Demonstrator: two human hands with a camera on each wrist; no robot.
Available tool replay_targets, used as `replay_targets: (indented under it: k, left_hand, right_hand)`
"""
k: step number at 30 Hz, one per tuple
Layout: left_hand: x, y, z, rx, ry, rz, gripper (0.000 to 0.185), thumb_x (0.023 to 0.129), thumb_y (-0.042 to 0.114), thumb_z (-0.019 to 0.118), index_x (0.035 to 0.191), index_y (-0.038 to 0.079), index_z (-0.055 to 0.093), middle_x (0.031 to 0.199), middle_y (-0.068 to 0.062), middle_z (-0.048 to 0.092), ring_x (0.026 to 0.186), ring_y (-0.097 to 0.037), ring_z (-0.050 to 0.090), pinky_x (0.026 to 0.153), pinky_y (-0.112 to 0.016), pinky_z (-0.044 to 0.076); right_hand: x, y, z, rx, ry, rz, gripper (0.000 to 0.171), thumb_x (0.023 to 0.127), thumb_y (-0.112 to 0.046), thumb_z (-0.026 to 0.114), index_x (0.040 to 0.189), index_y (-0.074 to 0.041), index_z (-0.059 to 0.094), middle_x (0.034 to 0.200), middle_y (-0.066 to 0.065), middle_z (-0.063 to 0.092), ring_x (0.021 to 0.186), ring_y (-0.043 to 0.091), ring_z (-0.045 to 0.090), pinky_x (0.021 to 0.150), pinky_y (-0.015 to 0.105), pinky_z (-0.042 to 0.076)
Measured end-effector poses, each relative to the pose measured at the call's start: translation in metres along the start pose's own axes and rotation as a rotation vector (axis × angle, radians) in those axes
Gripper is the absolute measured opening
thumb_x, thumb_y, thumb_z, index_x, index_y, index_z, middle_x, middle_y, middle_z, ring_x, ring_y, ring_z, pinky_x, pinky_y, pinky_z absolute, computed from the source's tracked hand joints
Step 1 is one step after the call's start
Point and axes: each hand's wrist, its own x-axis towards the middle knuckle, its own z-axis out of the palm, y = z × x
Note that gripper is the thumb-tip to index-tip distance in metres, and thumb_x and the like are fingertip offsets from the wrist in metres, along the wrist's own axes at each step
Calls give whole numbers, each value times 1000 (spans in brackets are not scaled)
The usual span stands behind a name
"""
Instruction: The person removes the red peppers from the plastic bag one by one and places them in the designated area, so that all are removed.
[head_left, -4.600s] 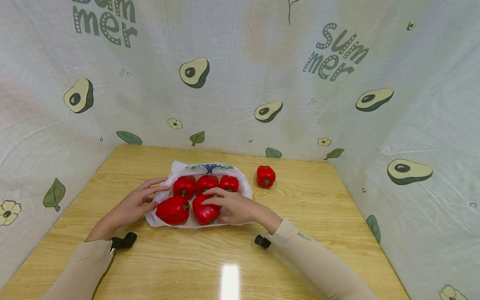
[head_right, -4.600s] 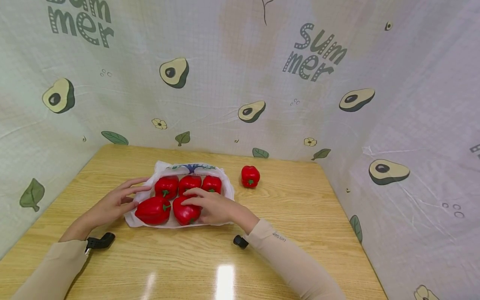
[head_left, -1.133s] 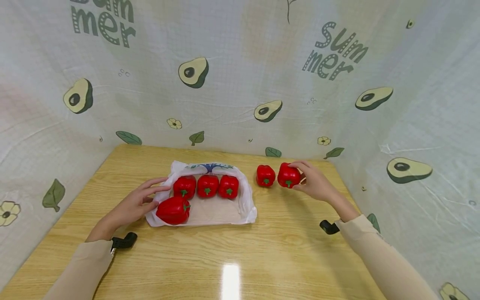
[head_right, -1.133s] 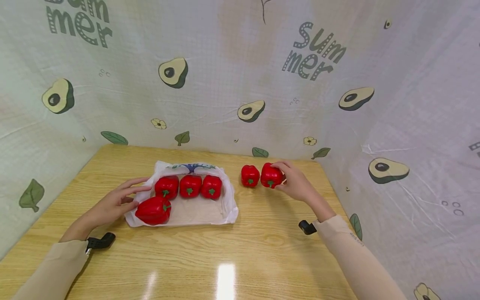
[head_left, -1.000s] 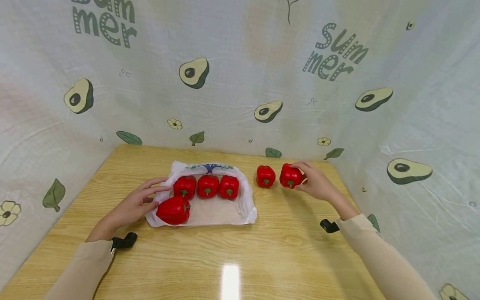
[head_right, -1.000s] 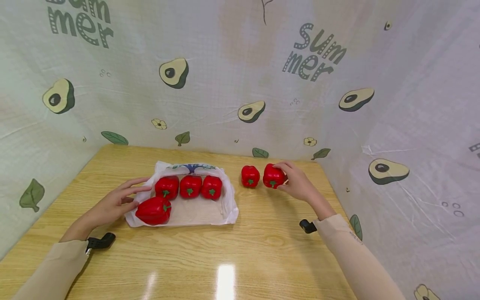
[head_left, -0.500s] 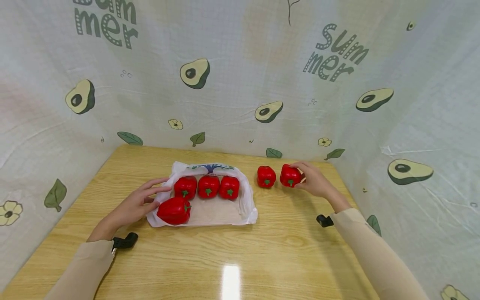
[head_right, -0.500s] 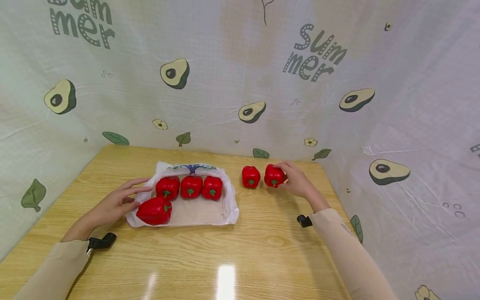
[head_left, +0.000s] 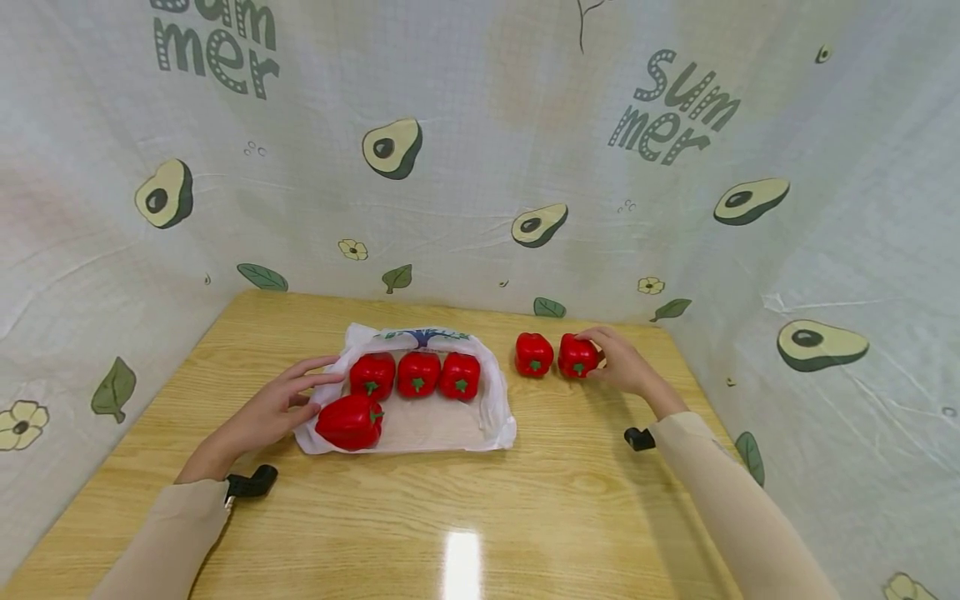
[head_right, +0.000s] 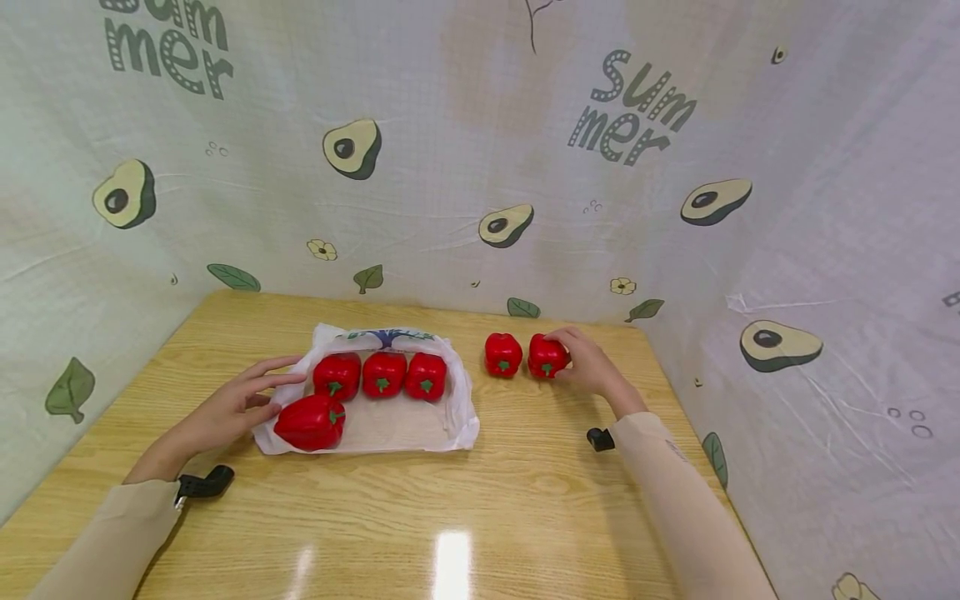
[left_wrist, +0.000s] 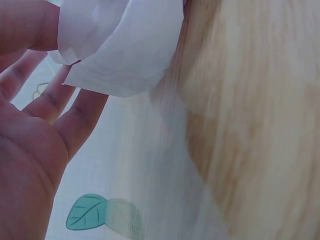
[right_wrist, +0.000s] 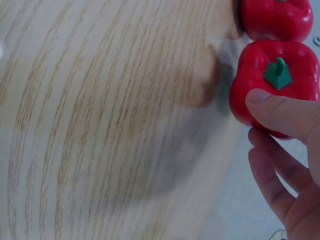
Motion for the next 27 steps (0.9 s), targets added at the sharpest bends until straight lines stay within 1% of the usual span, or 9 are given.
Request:
replay_targets:
  k: [5,11,15,18,20,27]
  left_hand:
    - [0,0,0,8,1,4,51,98,-5,70,146,10,64,164,-14,41,136,2,38,86,-24,59]
    - [1,2,0,13,3,7,50,97,-6,69,145,8,64,163,-15,42,135,2,38,85,-24,58]
    - [1,2,0,-8,-4,-11,50,98,-5,69,146,8,63,164,-15,40,132,4,41,87,-23,58]
    - [1,2,0,-30,-10,-26,50,99,-4,69,147,8,63,165,-14,39,131,5,42,89,-22,57]
    - [1,2,-1,-41,-11,-28,50,99,-4,69,147,8,63,165,-14,39,130,5,43,90,-22,57]
    - [1,2,0,-44,-13,-18,51,98,-5,69,147,8,63,165,-15,39,127,2,47,87,-24,59]
  right_hand:
    - [2,5,2,-6,-9,21,69,84,8,85,146,-4,56,149,21,54,127,42,56,94,56,59]
    - [3,6,5,-11,-23,38,67,85,8,84,145,-3,57,148,22,55,129,43,55,97,58,57]
    - [5,3,7,-25,-34,55,67,86,9,82,146,-2,55,148,23,54,132,45,54,107,62,50]
    - [6,0,7,-41,-41,57,66,87,10,80,146,-2,54,147,24,54,135,47,52,112,65,44]
    - [6,-2,7,-44,-43,58,67,86,11,79,146,-1,53,147,25,54,134,48,52,112,67,43]
    - [5,-3,7,-35,-42,64,68,85,14,77,147,-1,53,147,25,54,134,49,52,112,68,42]
